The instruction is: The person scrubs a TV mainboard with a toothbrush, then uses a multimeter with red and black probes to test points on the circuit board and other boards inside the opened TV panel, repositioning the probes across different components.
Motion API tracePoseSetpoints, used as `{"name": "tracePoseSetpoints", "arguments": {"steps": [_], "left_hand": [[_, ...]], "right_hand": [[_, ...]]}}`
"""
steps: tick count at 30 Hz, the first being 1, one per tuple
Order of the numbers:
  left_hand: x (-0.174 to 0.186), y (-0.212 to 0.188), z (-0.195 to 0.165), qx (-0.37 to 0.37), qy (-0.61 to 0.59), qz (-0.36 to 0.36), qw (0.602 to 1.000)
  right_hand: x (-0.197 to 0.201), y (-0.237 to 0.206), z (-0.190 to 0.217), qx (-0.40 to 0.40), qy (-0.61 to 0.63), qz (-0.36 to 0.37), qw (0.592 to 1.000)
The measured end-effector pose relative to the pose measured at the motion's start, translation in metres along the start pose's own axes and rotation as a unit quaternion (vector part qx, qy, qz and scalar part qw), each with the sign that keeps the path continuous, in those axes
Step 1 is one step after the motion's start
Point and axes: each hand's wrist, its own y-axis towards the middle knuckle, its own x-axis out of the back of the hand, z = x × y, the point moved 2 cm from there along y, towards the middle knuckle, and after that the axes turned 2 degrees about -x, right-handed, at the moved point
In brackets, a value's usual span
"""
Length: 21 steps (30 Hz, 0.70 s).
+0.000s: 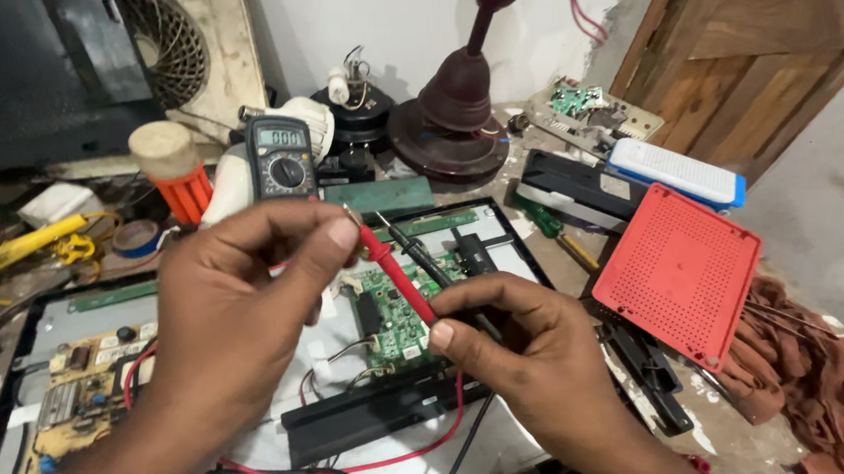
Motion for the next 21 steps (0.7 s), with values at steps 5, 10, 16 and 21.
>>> {"name": "tracePoseSetpoints", "arguments": {"steps": [5,10,16,21], "left_hand": [[0.010,0.003,-0.006,-0.019,0.022,0.029,0.999],[0.014,0.007,-0.002,0.017,-0.077,-0.005,0.997],[0.016,-0.001,-0.002,0.000,-0.054,0.016,0.998],[0.013,-0.007,0.000,-0.004,-0.020,0.041,0.999]], "right_hand": [[-0.001,-0.001,0.005,0.023,-0.026,0.022,0.999],[0.000,-0.002,0.006,0.011,-0.043,0.036,0.998],[0.000,0.002,0.007,0.000,-0.032,0.026,0.999],[0.002,0.001,0.005,0.006,-0.039,0.034,0.999]]}}
